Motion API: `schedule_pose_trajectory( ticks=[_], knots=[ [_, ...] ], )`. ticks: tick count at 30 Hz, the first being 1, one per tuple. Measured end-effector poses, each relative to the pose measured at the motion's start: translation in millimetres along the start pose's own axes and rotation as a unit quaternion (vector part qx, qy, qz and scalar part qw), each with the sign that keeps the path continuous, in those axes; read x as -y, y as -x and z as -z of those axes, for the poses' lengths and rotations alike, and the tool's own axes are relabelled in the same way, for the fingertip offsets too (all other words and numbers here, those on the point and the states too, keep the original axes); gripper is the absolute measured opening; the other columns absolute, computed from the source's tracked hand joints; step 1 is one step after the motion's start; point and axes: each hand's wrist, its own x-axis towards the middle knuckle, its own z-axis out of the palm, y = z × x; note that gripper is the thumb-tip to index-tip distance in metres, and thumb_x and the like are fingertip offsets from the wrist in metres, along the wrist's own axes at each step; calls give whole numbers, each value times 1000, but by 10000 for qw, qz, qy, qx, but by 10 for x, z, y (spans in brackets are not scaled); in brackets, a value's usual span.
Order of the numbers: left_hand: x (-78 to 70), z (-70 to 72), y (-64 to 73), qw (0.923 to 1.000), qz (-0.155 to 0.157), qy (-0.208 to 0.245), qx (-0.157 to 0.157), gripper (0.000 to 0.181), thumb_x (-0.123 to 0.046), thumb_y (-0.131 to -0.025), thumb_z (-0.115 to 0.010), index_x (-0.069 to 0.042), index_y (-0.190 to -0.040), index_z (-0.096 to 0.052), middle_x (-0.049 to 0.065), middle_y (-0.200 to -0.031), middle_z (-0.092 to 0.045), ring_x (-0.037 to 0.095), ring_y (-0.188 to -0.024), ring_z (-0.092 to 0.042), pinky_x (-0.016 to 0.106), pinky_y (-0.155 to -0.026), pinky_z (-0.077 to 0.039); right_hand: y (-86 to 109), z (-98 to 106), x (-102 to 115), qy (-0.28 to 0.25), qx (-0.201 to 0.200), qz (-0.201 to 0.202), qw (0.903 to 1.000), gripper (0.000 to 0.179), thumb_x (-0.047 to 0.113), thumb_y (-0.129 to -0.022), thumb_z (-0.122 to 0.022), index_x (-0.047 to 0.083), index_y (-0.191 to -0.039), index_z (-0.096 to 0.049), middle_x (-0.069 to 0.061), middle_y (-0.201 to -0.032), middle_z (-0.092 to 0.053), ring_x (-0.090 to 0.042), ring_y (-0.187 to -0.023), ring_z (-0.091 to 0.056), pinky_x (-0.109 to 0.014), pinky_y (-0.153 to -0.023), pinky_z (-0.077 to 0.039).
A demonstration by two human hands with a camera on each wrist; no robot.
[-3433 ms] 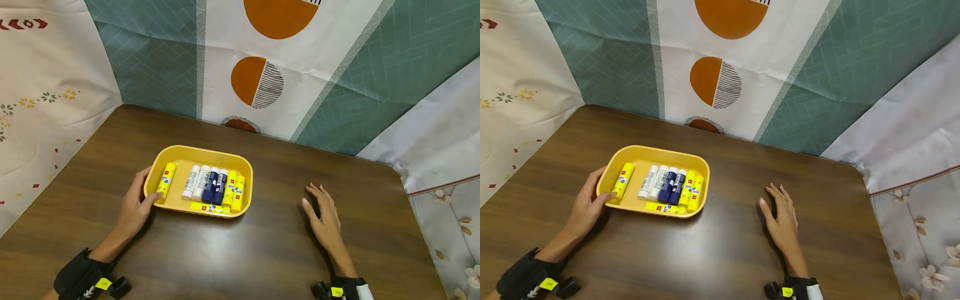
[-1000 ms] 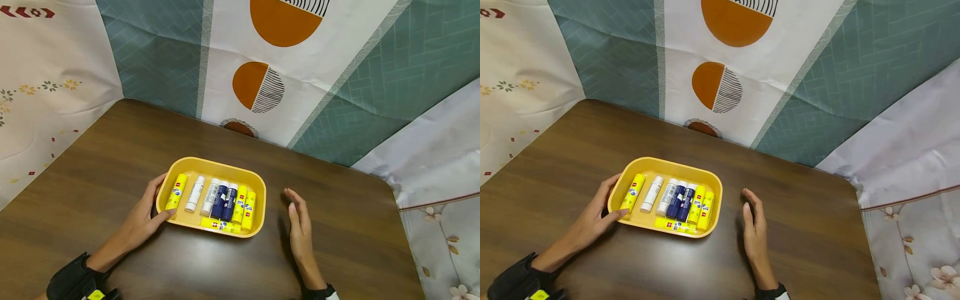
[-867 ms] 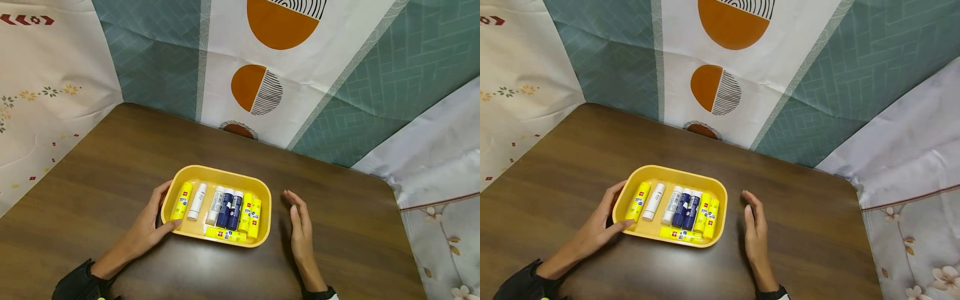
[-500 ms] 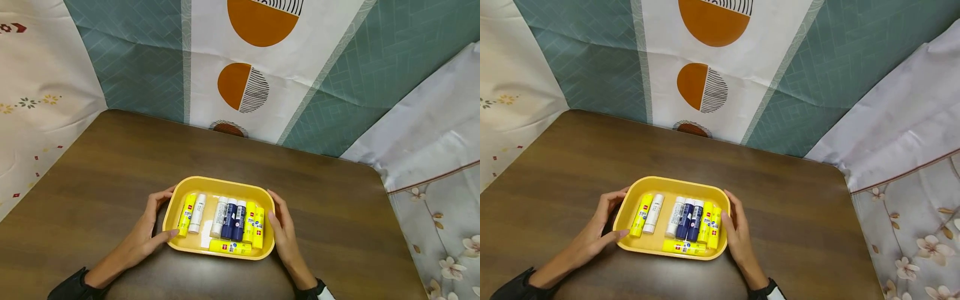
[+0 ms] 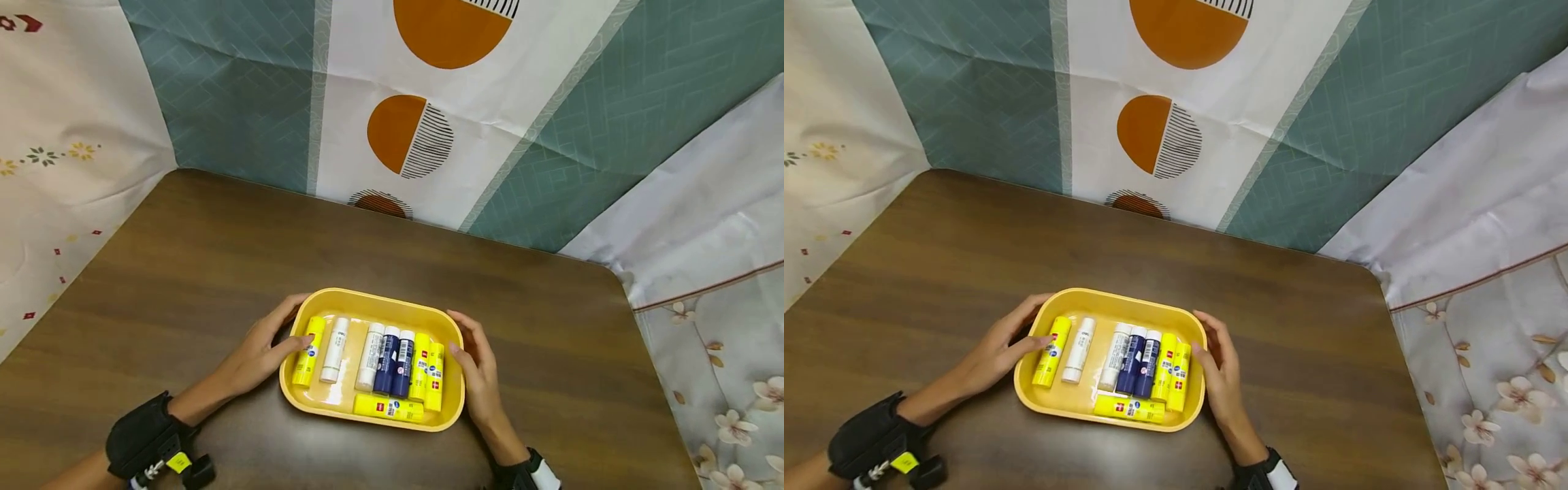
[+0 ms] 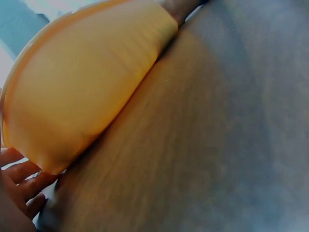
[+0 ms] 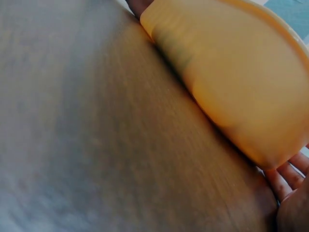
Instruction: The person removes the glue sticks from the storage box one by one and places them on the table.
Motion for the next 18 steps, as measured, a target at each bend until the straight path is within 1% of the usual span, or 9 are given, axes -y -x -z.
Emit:
schedule_pose_trajectory(
  ticks=[3,5,7,9,11,15,18],
  knots=[
    [-26,-12,-83,9998,-13,149,87,53,-5,-100,-59,-16,-148,-40,8,-127,-59,22,-106,-58,26,-89,-50,-28,12,-3,-49,-141,85,9999,42,6,-104,-47,6,-147,-45,-15,-140,-52,-32,-117,-54,-31,-102,-48],
    [-29,-26,-112,9995,-43,291,139,51,-3,-100,-59,-12,-146,-40,11,-121,-61,23,-98,-60,30,-82,-54,-26,7,-9,-76,-132,95,9998,41,4,-104,-46,5,-145,-46,-16,-138,-52,-31,-115,-54,-29,-100,-49],
    [-35,-15,-117,9995,-50,290,115,49,-1,-99,-58,-10,-143,-40,12,-116,-62,22,-93,-60,31,-77,-55,-27,-19,-23,-165,-74,57,9998,41,4,-104,-47,5,-145,-46,-16,-137,-53,-31,-115,-55,-29,-100,-49],
    [-48,-58,-124,9994,-133,331,30,50,1,-97,-59,-9,-142,-41,12,-113,-63,22,-91,-61,31,-74,-55,-2,26,28,-122,3,56,9999,41,4,-104,-47,5,-145,-46,-16,-138,-52,-31,-116,-54,-30,-100,-49],
    [-69,-75,-147,9991,-217,371,-6,51,1,-97,-59,-10,-143,-41,13,-113,-62,22,-90,-61,32,-73,-56,-4,59,75,-65,24,107,9999,41,6,-105,-47,6,-146,-45,-15,-138,-52,-32,-116,-54,-31,-101,-49],
    [-101,-54,-202,9986,-340,390,88,54,2,-97,-58,-11,-146,-41,14,-116,-58,24,-91,-61,32,-73,-57,-53,81,127,41,-24,268,9996,40,8,-105,-48,8,-145,-46,-14,-139,-52,-34,-117,-53,-31,-101,-49],
    [-86,-23,-200,9986,-470,249,34,52,5,-96,-57,-9,-144,-43,14,-118,-57,22,-94,-60,30,-76,-56,-76,42,104,-1,4,326,9995,39,9,-106,-47,8,-144,-48,-14,-138,-53,-34,-117,-54,-32,-101,-49]
  ],
)
